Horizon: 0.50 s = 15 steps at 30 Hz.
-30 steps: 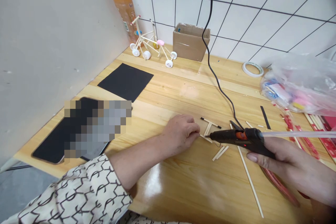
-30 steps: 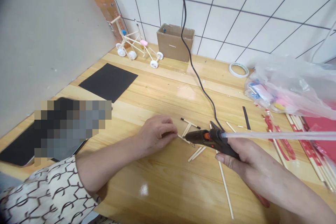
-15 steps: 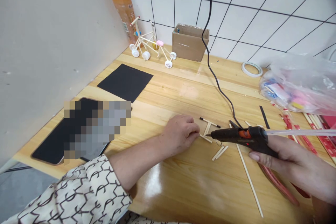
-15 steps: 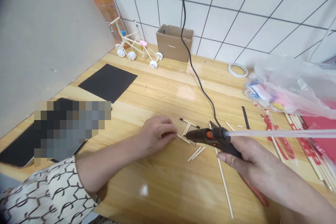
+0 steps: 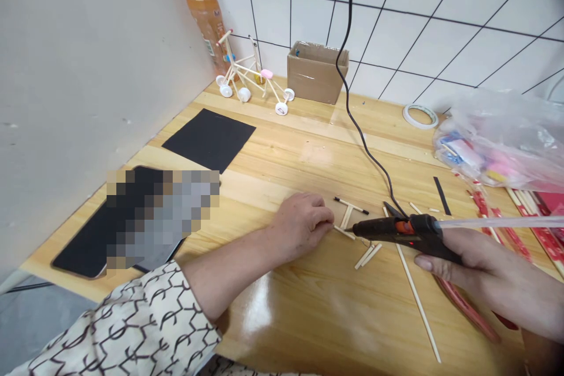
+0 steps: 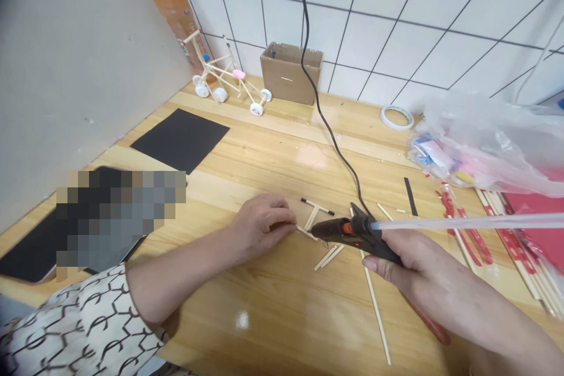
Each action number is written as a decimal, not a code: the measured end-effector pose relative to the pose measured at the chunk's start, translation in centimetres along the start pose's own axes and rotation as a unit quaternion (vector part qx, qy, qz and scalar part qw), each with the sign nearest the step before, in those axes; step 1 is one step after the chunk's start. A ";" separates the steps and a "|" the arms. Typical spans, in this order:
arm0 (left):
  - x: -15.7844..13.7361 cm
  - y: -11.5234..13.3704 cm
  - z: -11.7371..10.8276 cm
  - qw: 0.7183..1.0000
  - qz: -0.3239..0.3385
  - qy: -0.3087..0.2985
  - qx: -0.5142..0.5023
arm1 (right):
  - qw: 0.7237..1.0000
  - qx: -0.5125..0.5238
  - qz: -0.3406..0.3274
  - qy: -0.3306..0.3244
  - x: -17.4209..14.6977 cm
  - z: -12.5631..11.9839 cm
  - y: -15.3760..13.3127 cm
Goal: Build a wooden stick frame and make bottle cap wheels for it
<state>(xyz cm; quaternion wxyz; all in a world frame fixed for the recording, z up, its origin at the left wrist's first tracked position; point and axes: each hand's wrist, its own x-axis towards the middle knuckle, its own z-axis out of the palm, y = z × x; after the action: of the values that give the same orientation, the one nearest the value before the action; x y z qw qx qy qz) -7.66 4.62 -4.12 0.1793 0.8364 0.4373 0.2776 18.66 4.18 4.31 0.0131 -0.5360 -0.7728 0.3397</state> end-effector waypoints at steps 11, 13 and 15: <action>0.0 -0.1 0.0 1.000 0.001 -0.005 0.000 | 0.999 0.028 0.020 -0.008 0.1 -0.2 0.9; 0.1 0.0 0.0 1.000 0.000 -0.008 0.002 | 0.999 0.031 0.023 -0.007 0.1 -0.2 0.8; 0.1 0.0 0.0 1.000 -0.002 -0.009 0.002 | 0.999 0.034 0.023 -0.012 0.2 -0.2 0.8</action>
<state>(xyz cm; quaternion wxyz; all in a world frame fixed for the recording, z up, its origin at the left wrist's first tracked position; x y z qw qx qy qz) -7.61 4.69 -4.11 0.1819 0.8386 0.4376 0.2686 19.30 4.57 4.00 0.0148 -0.5487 -0.7482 0.3726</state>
